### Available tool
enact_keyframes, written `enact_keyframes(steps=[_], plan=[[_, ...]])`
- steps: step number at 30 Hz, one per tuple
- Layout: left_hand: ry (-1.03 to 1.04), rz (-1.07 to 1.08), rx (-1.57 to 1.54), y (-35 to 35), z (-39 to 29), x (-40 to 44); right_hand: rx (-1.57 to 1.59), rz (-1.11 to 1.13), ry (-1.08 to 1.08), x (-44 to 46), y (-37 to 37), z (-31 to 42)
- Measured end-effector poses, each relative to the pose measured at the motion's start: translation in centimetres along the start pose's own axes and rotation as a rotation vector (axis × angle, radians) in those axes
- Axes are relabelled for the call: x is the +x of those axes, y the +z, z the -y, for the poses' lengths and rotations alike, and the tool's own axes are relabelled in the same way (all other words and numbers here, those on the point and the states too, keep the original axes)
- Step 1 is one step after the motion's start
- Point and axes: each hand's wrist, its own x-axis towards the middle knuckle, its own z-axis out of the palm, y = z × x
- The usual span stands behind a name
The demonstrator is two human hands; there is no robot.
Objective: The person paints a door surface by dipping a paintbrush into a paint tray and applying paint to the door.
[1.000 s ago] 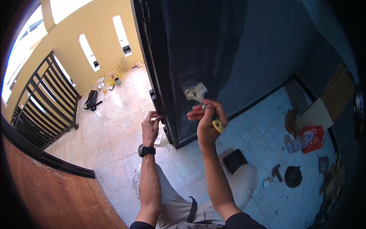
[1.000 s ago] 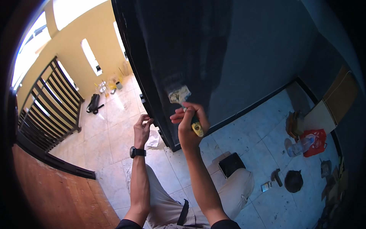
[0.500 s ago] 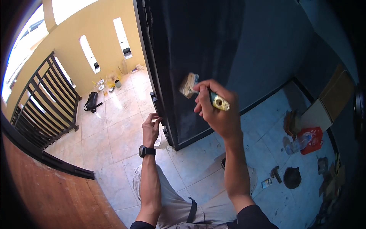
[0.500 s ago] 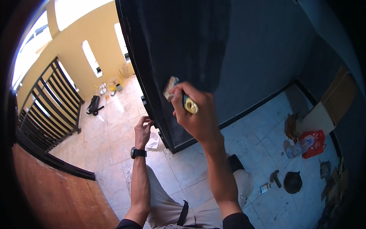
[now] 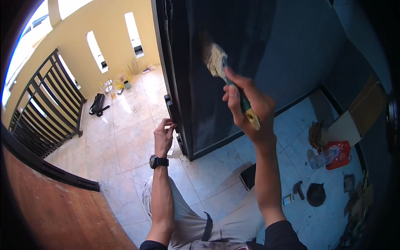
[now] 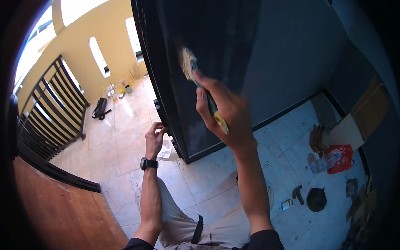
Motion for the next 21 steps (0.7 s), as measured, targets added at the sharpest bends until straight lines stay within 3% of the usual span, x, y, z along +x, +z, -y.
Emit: enact_keyframes(steps=[3, 7, 12, 21], plan=[[-0.016, -0.005, 0.027, 0.0, 0.1, 0.0, 0.035, 0.114, 0.144, -4.2, 0.6, -0.2], [-0.013, -0.015, 0.027, 0.0, 0.1, -0.1, 0.033, 0.217, 0.133, -7.4, 0.8, -0.6], [0.003, -0.018, 0.045, 0.0, 0.2, 0.0, 0.181, 0.494, 0.399, -6.0, -1.4, 0.5], [0.009, -0.023, 0.004, 0.2, 0.9, 0.1, 0.273, 0.348, 0.192, 6.3, -3.3, 0.9]])
